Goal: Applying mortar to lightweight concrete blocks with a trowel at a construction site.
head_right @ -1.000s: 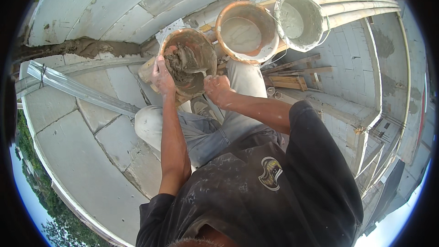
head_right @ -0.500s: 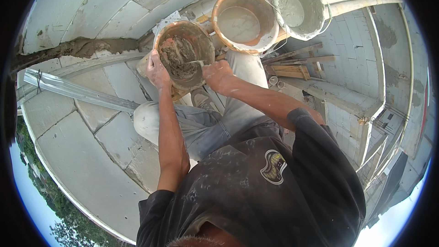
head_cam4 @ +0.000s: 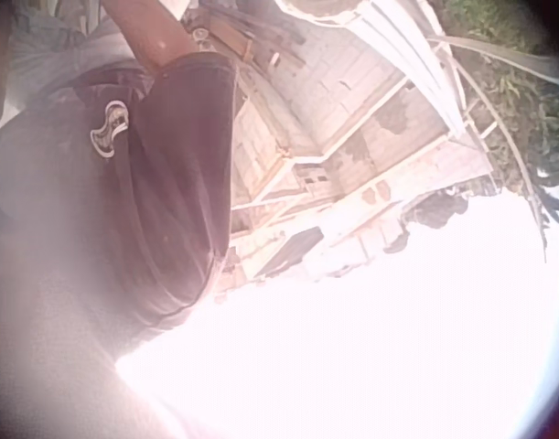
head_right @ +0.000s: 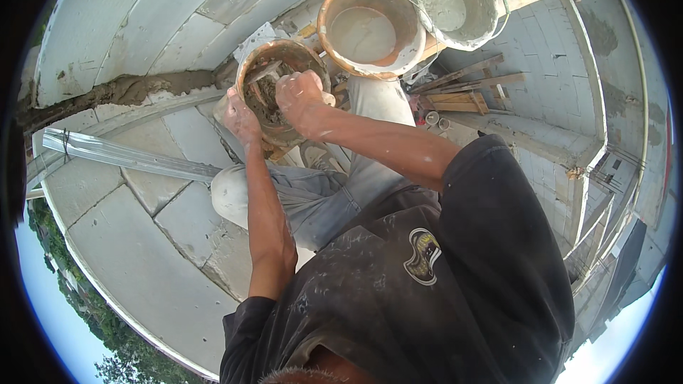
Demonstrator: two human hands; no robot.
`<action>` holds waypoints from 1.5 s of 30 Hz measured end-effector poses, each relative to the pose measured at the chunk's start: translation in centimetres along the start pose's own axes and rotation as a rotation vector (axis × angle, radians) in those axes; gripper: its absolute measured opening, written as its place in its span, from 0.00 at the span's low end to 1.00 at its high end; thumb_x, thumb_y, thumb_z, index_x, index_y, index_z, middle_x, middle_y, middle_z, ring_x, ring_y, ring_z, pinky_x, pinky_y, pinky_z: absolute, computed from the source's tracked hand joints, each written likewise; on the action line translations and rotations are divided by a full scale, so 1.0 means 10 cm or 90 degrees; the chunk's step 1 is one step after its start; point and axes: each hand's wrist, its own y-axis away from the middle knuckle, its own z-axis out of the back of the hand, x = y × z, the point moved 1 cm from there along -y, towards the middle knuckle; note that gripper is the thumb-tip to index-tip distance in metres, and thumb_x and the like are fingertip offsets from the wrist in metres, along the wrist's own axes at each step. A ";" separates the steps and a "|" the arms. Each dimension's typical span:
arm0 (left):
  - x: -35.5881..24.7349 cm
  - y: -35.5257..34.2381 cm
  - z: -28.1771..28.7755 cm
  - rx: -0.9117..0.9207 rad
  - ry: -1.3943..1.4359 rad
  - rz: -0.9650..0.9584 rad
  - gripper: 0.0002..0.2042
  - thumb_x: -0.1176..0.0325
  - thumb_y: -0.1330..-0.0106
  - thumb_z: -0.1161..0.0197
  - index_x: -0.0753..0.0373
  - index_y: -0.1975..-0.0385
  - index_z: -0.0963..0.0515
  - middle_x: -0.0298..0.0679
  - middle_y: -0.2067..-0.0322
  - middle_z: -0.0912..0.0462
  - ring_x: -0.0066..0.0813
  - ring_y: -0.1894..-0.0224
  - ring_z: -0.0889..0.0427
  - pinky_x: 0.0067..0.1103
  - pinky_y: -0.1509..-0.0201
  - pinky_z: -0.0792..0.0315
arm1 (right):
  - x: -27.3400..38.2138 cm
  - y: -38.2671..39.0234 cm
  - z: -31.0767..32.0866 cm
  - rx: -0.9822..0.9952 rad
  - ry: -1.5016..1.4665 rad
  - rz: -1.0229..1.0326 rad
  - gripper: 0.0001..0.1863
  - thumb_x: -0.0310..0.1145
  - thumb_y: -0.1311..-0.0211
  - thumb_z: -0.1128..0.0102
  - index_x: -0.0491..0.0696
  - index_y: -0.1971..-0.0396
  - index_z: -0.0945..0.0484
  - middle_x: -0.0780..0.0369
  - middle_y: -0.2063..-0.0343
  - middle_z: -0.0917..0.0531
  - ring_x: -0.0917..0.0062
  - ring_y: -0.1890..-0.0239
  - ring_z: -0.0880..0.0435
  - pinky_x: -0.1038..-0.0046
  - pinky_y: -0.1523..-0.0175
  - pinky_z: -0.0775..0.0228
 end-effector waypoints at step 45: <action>0.05 -0.03 -0.05 0.008 0.092 0.000 0.24 0.52 0.27 0.49 0.73 0.60 0.20 0.36 0.73 0.22 0.23 0.68 0.29 0.24 0.58 0.31 | -0.47 0.45 -0.83 0.241 -0.704 -0.083 0.29 0.49 0.39 0.38 0.46 0.44 0.29 0.52 0.63 0.17 0.67 0.71 0.15 0.66 0.60 0.24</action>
